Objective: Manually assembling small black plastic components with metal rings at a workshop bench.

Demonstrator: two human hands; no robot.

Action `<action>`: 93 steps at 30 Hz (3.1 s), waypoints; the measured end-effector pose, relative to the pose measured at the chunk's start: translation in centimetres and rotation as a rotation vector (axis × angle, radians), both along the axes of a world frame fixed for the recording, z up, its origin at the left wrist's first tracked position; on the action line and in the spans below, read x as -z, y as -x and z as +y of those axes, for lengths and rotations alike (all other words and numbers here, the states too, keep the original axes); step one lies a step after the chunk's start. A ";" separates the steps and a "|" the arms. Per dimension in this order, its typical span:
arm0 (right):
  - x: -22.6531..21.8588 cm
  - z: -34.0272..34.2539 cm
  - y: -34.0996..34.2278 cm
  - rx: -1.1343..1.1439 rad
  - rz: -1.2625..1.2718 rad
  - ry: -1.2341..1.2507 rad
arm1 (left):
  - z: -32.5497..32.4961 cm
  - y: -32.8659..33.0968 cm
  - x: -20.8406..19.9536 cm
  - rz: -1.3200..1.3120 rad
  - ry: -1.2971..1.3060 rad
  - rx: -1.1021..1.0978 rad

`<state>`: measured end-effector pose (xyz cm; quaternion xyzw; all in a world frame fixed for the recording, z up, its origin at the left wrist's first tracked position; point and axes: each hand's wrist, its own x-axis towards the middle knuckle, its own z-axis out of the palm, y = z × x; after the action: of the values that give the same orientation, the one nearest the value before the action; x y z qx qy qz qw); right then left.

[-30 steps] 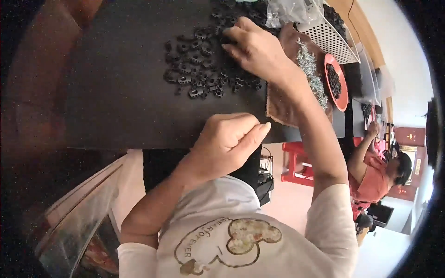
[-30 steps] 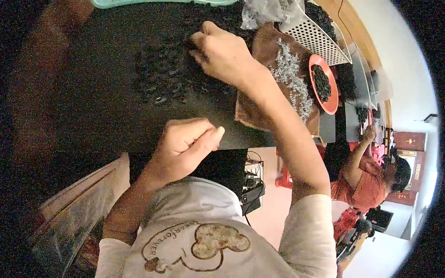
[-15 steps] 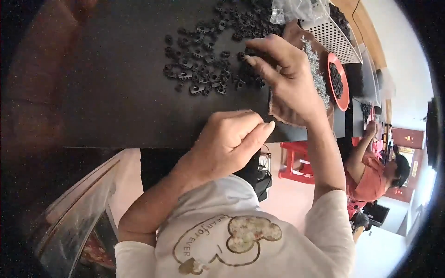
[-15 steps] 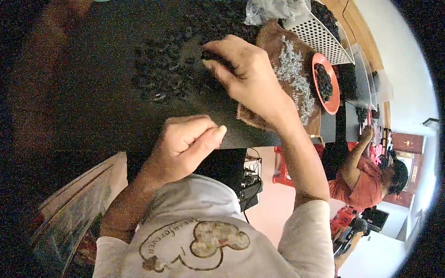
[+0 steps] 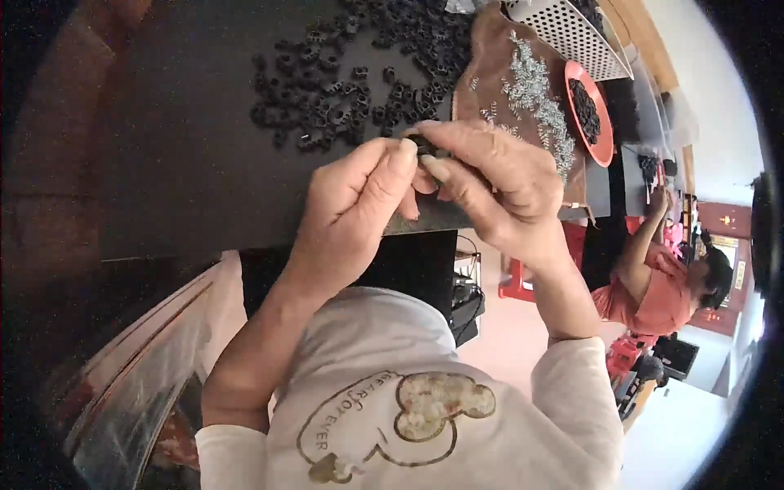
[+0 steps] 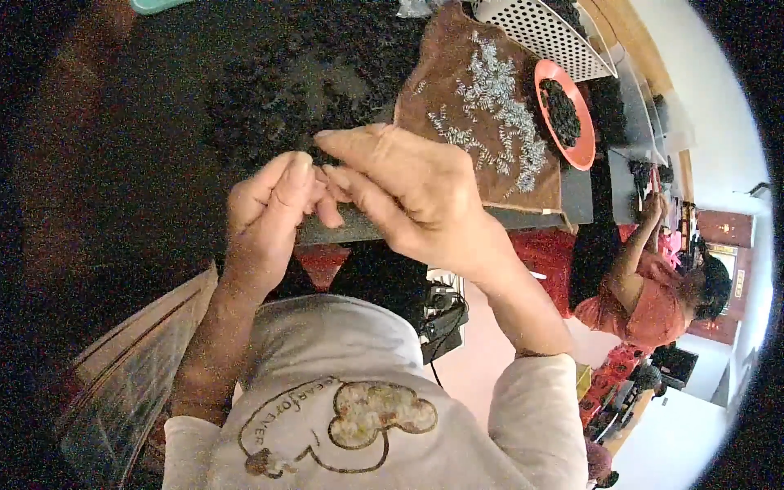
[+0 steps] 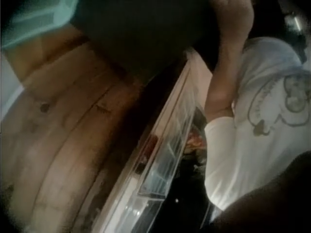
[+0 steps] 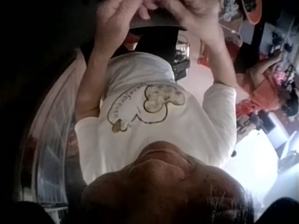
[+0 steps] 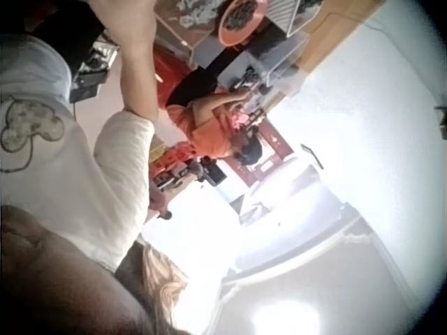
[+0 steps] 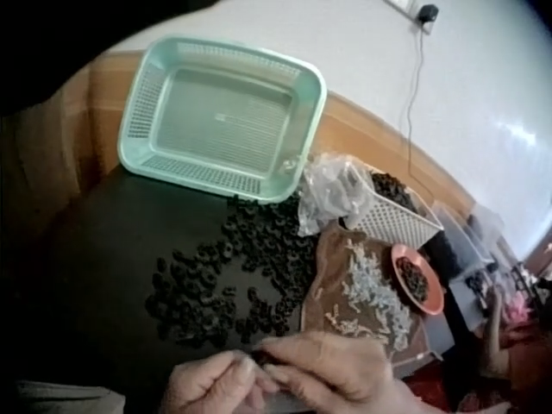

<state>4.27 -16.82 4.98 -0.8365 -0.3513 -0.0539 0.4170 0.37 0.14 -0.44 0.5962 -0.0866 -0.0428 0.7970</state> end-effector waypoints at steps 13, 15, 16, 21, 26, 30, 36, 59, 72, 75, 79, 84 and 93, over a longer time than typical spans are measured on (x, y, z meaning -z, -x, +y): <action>0.7 1.2 1.3 -0.119 -0.003 -0.181 | -0.2 0.7 0.2 0.013 0.240 -0.144; 0.9 1.7 1.6 -0.074 0.165 -0.345 | -0.3 0.6 0.3 -0.015 0.261 -0.138; 0.7 1.5 1.5 -0.065 0.161 -0.343 | -0.3 0.6 0.7 -0.037 0.245 -0.106; -0.5 0.3 1.1 0.016 0.532 -0.244 | -0.3 0.8 0.6 -0.001 0.068 -0.038; -0.3 -0.4 1.0 -0.019 0.613 -0.244 | -1.1 0.1 1.8 -0.361 -0.090 -0.083; -0.7 -0.5 1.6 0.066 0.757 -0.293 | -0.7 0.7 0.3 -0.140 -0.058 -0.006; 0.2 -2.6 0.8 0.106 0.370 -0.193 | -0.9 0.7 0.5 -0.134 -0.004 -0.036; 2.6 -6.9 -8.2 0.252 -0.189 0.266 | -0.5 0.3 0.6 -0.147 -0.055 -0.002; -1.3 -2.1 -0.7 -0.046 0.676 -0.221 | 0.5 0.5 0.4 0.018 -0.075 0.126; -1.0 -1.8 -0.5 -0.066 0.672 -0.242 | 0.5 0.6 0.3 0.042 -0.059 0.131; -1.2 -1.5 0.4 -0.053 0.587 -0.206 | 0.2 0.6 0.8 -0.001 -0.006 0.114; -0.8 -1.6 0.1 -0.156 0.221 -0.036 | -0.1 0.5 1.0 -0.039 0.062 0.042; -0.5 -1.2 2.0 -0.084 -0.099 0.060 | 0.2 0.7 0.5 0.007 0.136 0.030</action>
<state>2.29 -18.05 5.49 -0.8296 -0.4076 -0.0670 0.3757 -0.31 0.32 -0.92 0.5391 -0.0954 -0.0511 0.8353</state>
